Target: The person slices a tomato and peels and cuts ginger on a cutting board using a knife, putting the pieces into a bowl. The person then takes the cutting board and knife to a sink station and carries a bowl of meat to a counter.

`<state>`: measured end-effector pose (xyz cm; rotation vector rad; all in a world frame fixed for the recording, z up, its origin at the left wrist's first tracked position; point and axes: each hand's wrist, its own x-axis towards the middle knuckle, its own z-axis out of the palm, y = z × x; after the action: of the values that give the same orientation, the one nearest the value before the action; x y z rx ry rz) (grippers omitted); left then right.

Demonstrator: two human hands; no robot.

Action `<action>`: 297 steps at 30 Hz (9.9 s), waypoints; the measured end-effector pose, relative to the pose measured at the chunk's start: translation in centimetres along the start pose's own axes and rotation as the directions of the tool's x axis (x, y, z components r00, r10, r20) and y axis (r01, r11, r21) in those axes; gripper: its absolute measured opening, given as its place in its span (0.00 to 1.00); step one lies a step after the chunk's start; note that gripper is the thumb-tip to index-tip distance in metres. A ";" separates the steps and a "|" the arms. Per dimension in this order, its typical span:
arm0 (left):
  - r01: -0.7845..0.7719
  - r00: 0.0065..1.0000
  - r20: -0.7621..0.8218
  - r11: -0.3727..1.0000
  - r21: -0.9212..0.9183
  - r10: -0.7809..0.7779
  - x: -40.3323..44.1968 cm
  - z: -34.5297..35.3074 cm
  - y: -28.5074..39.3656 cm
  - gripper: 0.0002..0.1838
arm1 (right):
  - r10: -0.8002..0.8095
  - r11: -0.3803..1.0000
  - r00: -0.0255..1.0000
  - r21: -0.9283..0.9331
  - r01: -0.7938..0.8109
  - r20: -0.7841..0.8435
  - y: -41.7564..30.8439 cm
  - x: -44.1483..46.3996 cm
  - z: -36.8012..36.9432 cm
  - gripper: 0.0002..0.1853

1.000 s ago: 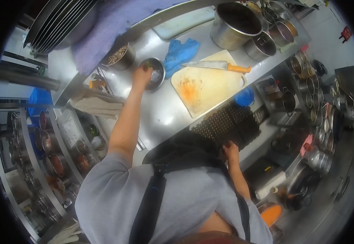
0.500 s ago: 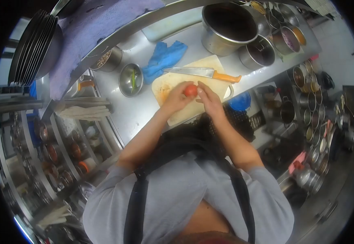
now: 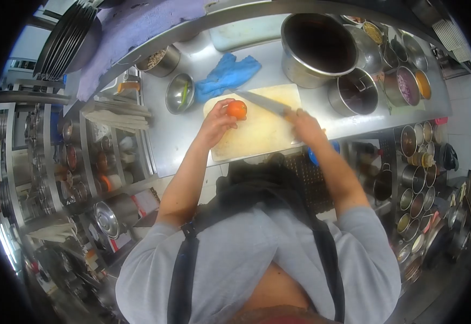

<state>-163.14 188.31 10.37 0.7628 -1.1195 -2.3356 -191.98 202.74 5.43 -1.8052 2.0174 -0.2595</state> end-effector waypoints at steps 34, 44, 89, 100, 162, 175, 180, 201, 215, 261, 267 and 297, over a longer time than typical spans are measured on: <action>-0.249 0.854 0.199 0.042 0.968 0.480 6.2 1.0 -6.0 0.24 | 0.414 0.812 0.910 0.436 -0.388 0.039 -4.9 -13.1 1.0 0.15; -0.290 0.830 0.220 0.060 0.955 0.512 7.2 0.2 -6.5 0.26 | 0.352 0.854 0.933 0.431 -0.291 -0.067 -5.0 -13.1 2.0 0.13; -0.244 0.916 0.211 0.054 0.968 0.340 6.3 2.7 -5.6 0.18 | 0.379 0.827 0.917 0.490 -0.276 -0.124 -5.3 -14.1 3.2 0.15; -0.141 0.950 0.101 0.116 0.983 0.295 6.2 3.0 -5.6 0.21 | 0.372 0.840 0.917 0.474 -0.264 -0.147 -5.0 -13.8 3.5 0.16; -0.257 0.919 0.221 0.072 0.964 0.327 5.7 -0.4 -5.3 0.22 | 0.408 0.728 0.912 0.589 -0.351 0.039 -7.2 -15.0 1.0 0.18; -0.203 0.929 0.148 0.132 0.970 0.339 3.5 -0.7 -5.6 0.19 | 0.272 0.775 0.949 0.549 -0.314 0.160 -8.0 -11.5 0.4 0.14; -0.180 0.938 0.117 0.170 0.969 0.325 3.1 0.5 -4.0 0.19 | 0.250 0.772 0.940 0.538 -0.338 0.232 -7.8 -8.1 4.6 0.21; -0.189 0.958 0.163 0.089 0.978 0.234 3.8 -0.2 -4.0 0.25 | 0.407 0.762 0.905 0.499 -0.412 0.125 -7.1 -19.5 -0.5 0.14; -0.215 0.938 0.141 0.213 0.953 0.317 3.2 -1.8 -5.4 0.21 | 0.370 0.772 0.925 0.527 -0.354 0.079 -9.6 -14.2 0.0 0.17; -0.057 0.946 -0.049 0.314 0.948 0.320 2.0 -0.6 -5.2 0.18 | 0.155 0.856 0.981 0.512 -0.073 -0.119 -8.4 -9.3 7.3 0.15; -0.039 0.967 -0.032 0.272 0.962 0.253 1.5 -2.2 -5.1 0.20 | 0.266 0.784 0.954 0.546 -0.296 0.134 -9.5 -10.2 3.3 0.16; -0.037 0.915 -0.073 0.262 0.964 0.397 7.0 -2.5 -5.7 0.08 | 0.353 0.793 0.935 0.541 -0.280 -0.034 -8.8 -12.3 1.9 0.16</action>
<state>-167.64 186.02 2.41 1.1736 -2.3066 -0.9754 -182.36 213.83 9.52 -1.1118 2.0322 -0.7681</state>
